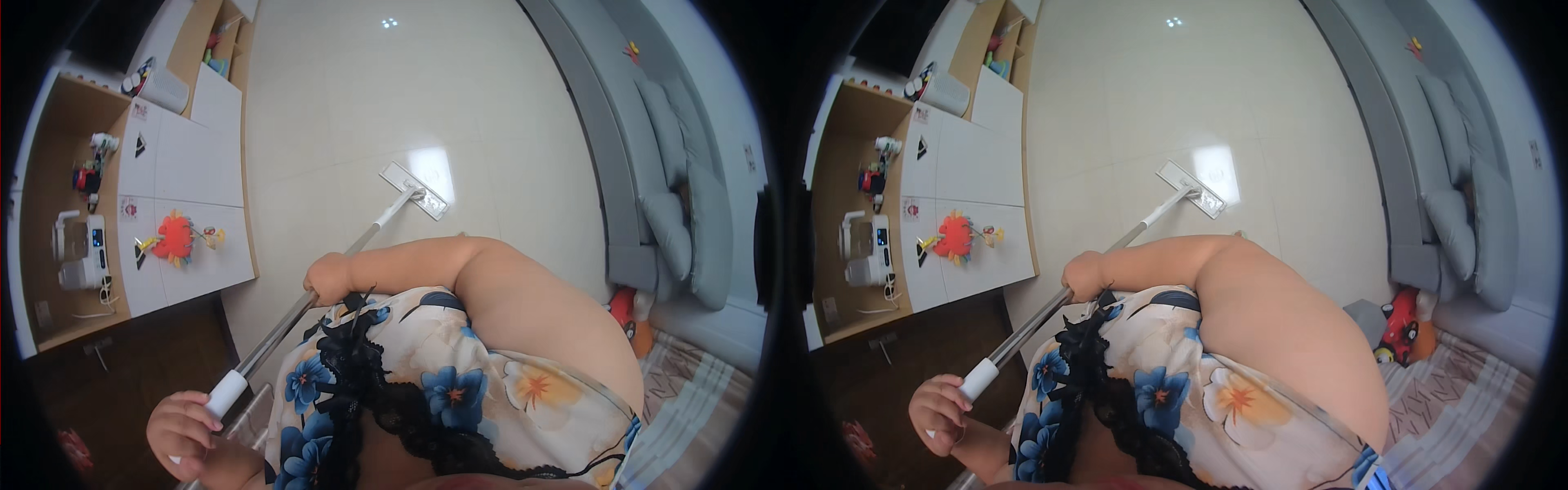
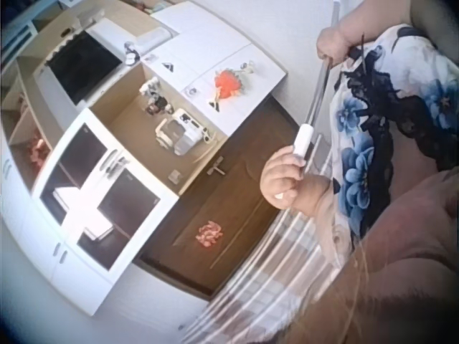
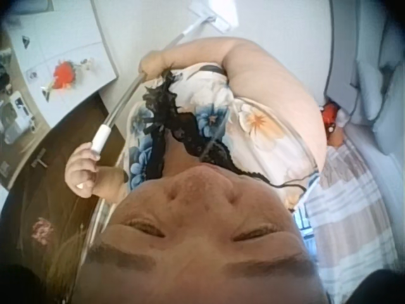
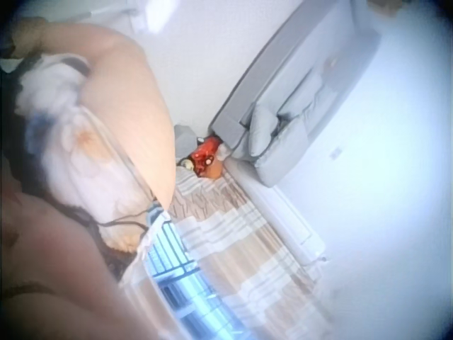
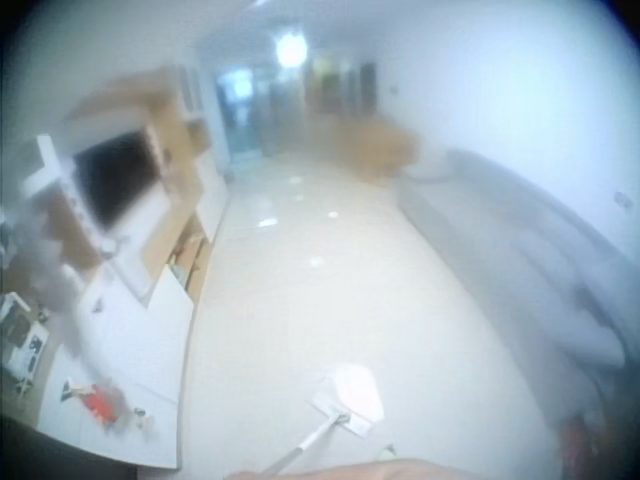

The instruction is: The person mops the floor using a flat mop.

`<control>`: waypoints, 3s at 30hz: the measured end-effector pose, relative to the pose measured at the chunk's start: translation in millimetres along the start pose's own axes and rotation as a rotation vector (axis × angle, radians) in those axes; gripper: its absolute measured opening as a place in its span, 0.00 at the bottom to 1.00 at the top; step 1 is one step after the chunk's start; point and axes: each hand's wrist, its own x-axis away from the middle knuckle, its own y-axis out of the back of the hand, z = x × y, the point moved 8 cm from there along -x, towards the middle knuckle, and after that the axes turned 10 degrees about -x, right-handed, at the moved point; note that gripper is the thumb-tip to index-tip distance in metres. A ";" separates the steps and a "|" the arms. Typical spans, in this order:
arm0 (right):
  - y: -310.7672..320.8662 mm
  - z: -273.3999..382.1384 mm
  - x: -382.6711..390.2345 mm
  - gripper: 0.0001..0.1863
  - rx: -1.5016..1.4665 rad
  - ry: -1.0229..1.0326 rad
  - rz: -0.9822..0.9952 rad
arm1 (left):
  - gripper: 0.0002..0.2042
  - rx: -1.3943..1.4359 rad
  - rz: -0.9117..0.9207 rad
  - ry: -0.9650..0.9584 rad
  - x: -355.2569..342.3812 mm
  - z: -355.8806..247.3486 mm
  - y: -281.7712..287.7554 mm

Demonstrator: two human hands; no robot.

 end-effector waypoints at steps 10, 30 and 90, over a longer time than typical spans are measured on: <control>67.3 -98.1 6.3 0.13 0.162 -0.121 -0.086 | 0.15 0.342 -0.382 -0.006 -44.5 86.4 -29.7; 460.3 -453.1 160.6 0.11 0.348 -0.602 -0.351 | 0.08 0.084 -0.089 0.038 -469.9 292.0 -144.1; 500.6 -321.5 -227.6 0.13 0.346 -0.131 -0.026 | 0.14 0.048 -0.901 0.394 -345.1 356.6 131.5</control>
